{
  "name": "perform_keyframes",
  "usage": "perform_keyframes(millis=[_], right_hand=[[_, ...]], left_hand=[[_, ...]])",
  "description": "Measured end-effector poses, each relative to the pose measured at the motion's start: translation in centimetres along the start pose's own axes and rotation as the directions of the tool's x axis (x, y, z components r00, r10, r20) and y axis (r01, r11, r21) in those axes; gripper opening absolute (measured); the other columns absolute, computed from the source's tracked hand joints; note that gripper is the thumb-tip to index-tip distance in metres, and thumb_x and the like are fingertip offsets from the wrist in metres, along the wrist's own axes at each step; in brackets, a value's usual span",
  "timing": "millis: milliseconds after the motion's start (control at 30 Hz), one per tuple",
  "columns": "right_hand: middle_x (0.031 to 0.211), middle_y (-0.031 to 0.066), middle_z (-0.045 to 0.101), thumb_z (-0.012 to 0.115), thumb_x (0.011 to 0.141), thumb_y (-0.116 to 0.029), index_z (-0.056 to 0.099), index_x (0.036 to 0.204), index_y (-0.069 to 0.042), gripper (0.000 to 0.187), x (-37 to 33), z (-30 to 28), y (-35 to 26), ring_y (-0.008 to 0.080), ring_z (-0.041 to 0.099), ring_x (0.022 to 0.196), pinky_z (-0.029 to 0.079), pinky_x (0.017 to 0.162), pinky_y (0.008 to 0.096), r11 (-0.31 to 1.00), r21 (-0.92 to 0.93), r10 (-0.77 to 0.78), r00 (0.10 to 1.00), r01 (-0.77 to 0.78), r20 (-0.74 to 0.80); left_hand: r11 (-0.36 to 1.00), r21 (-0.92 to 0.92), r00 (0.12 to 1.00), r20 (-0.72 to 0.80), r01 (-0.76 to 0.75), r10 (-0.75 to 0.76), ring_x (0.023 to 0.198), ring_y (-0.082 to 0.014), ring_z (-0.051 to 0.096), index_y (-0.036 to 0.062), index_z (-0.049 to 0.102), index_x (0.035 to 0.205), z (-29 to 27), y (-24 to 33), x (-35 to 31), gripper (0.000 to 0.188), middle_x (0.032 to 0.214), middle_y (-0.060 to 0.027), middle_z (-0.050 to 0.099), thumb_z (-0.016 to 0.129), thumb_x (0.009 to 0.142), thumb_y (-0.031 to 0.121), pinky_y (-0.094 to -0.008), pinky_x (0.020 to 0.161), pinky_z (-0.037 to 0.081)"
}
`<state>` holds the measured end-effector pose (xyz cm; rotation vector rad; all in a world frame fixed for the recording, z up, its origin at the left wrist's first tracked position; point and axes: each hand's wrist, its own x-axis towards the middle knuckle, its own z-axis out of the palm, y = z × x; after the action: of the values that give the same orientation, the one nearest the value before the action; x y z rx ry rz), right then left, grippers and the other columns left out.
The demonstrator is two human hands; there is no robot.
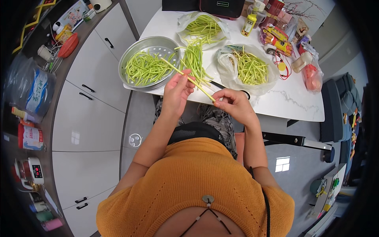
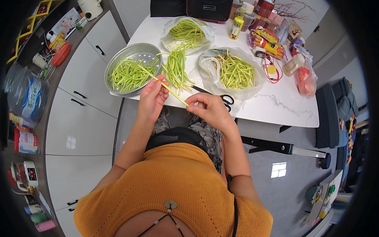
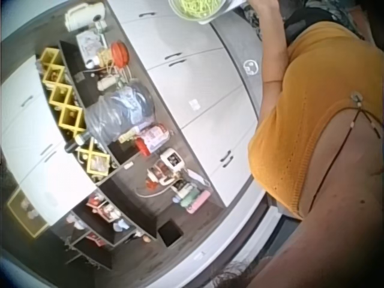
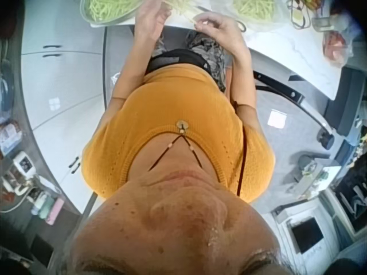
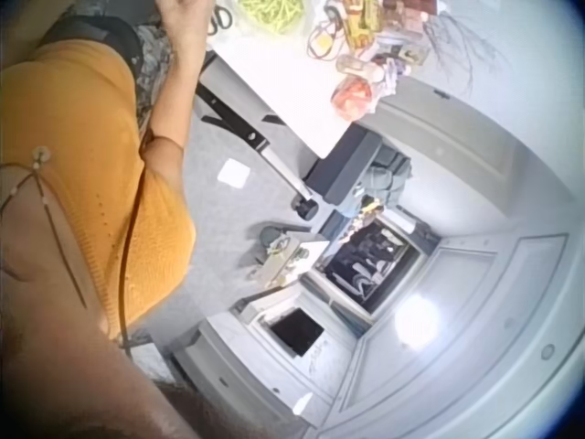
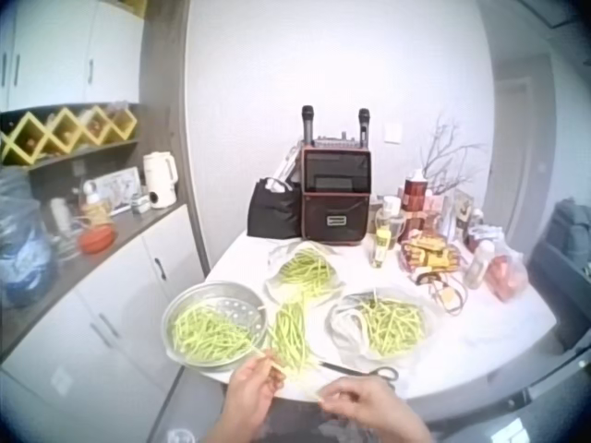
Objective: The person uses scissors to cut and strip pieces of green vegetable stalk by hand at a table.
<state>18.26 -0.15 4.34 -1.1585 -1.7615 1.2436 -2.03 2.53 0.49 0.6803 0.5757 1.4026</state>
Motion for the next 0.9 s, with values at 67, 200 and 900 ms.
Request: perform_keyframes(millis=[67, 200, 900], right_hand=[[0.065, -0.0058, 0.049, 0.066, 0.078, -0.006, 0.06, 0.089, 0.0, 0.013, -0.1, 0.1, -0.2, 0.0016, 0.039, 0.056, 0.035, 0.052, 0.0175, 0.994, 0.108, 0.006, 0.999, -0.011, 0.047], [0.083, -0.0018, 0.053, 0.065, 0.079, -0.006, 0.056, 0.088, -0.002, 0.013, 0.4, 0.6, 1.2, 0.0007, 0.039, 0.06, 0.036, 0.056, 0.016, 0.924, 0.328, -0.193, 0.98, 0.195, -0.04], [0.096, 0.0074, 0.061, 0.059, 0.083, -0.002, 0.063, 0.102, 0.001, 0.02, 1.2, 0.6, 2.0, 0.009, 0.056, 0.07, 0.047, 0.058, 0.0198, 0.847, 0.399, -0.31, 0.936, 0.352, -0.168]], left_hand=[[0.997, -0.025, 0.997, 0.023, 0.068, -0.067, 0.072, -0.0093, 0.053, 0.0009, 0.052, 0.11, -0.4, -0.4, 0.2, 0.022, 0.087, -0.0035, 0.058, 0.049, 0.092, 0.014, -0.0207, 0.063, 0.045], [0.949, -0.16, 0.961, 0.091, 0.273, -0.261, 0.073, -0.0098, 0.054, 0.0043, 0.053, 0.105, -0.8, -2.1, 0.2, 0.019, 0.085, -0.002, 0.057, 0.052, 0.091, 0.016, -0.0219, 0.064, 0.044], [0.876, -0.146, 0.887, 0.12, 0.459, -0.445, 0.072, -0.0097, 0.051, 0.0056, 0.052, 0.1, 0.3, -3.6, -0.9, 0.015, 0.081, -0.0016, 0.055, 0.053, 0.09, 0.017, -0.0218, 0.064, 0.042]])
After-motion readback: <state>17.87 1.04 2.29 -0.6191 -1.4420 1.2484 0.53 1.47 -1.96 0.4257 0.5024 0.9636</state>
